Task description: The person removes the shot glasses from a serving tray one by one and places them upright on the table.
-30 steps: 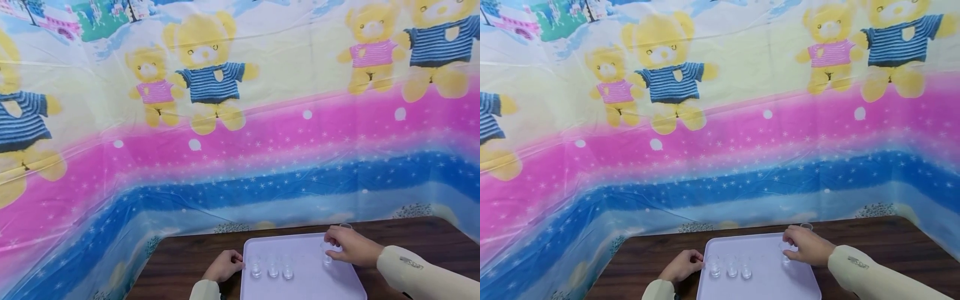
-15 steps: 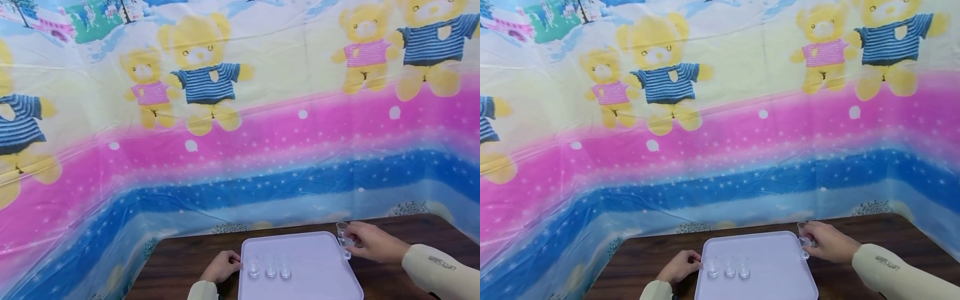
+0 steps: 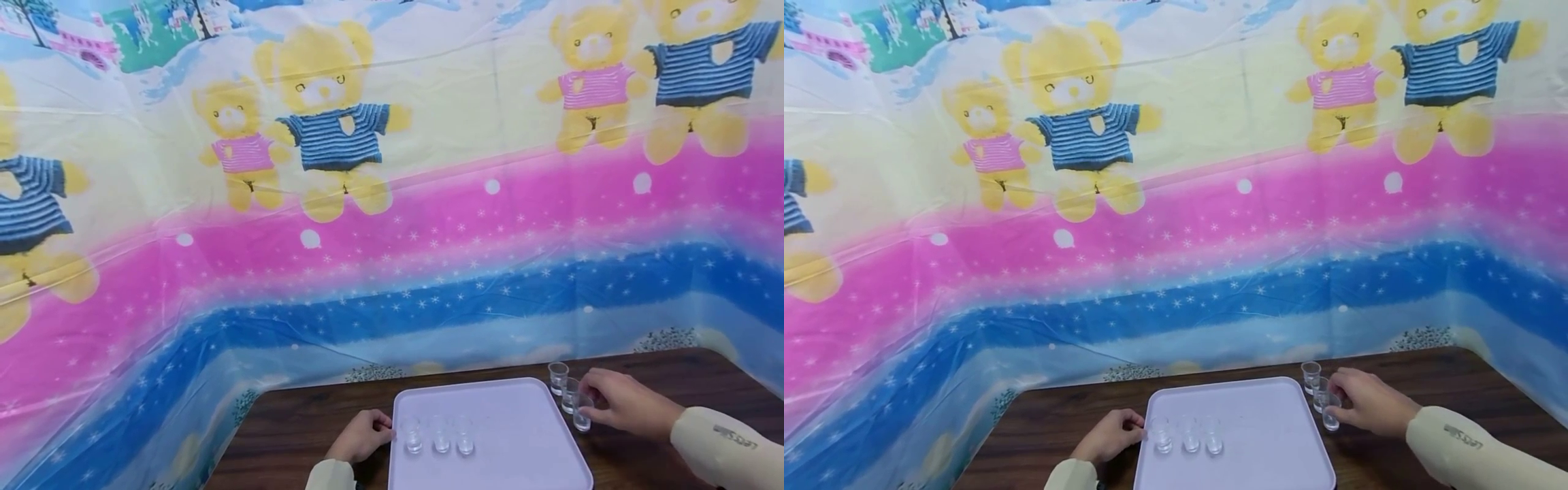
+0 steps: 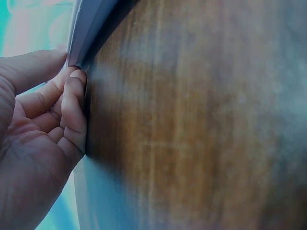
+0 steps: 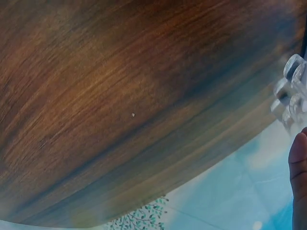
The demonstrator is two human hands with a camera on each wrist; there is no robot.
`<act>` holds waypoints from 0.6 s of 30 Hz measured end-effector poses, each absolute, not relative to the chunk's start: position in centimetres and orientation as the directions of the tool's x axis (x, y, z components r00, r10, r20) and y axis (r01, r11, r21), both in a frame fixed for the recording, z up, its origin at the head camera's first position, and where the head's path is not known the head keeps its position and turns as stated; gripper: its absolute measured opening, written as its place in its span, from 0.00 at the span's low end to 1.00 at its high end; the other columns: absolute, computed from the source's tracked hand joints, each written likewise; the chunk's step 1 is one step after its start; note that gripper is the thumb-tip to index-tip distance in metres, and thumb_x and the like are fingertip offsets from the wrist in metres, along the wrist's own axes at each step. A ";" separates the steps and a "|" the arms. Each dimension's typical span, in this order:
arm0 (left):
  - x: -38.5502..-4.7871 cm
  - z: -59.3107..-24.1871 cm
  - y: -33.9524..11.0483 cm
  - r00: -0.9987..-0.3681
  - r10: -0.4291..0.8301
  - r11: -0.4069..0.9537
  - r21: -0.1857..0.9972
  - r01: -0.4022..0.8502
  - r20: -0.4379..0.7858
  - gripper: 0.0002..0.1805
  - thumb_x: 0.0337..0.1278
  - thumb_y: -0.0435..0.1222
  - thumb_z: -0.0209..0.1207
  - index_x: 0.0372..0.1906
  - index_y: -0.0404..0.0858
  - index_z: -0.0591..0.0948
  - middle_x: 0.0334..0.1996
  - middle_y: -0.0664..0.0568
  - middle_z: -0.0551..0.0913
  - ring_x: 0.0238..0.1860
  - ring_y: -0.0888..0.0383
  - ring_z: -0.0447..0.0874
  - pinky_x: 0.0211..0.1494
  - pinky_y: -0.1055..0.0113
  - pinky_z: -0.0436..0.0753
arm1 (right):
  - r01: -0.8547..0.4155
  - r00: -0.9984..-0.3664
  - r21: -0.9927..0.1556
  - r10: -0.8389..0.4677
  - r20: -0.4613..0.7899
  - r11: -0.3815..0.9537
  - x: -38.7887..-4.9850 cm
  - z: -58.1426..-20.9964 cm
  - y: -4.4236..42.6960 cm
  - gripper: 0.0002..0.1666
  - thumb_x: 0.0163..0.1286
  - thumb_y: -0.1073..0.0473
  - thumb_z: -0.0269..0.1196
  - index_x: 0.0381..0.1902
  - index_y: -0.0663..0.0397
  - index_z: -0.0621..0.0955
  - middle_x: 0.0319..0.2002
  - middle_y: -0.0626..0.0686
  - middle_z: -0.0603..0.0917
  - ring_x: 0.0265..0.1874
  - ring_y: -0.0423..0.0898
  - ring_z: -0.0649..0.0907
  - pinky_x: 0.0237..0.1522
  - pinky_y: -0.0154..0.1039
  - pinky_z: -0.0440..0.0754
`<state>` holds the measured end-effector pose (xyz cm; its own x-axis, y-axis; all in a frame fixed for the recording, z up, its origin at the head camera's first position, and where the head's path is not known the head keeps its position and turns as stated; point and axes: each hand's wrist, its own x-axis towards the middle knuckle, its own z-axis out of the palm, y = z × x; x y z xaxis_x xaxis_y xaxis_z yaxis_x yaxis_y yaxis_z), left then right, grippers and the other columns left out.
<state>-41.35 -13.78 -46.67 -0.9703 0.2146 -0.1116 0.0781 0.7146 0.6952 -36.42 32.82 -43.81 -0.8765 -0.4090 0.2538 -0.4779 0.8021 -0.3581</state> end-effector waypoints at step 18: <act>-41.6 -46.8 -13.8 -0.970 0.217 0.716 0.693 0.082 -0.110 0.06 0.56 0.34 0.63 0.37 0.37 0.79 0.29 0.51 0.77 0.31 0.56 0.75 0.38 0.56 0.74 | -0.410 -0.907 -0.331 -0.341 0.245 0.850 -36.4 -44.1 32.6 0.15 0.56 0.46 0.69 0.32 0.46 0.77 0.26 0.42 0.71 0.23 0.35 0.69 0.24 0.34 0.69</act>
<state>-41.57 -13.83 -46.77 -0.9698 0.2175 -0.1101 0.0820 0.7163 0.6929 -36.36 32.62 -44.14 -0.9073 -0.3415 0.2455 -0.4095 0.8502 -0.3307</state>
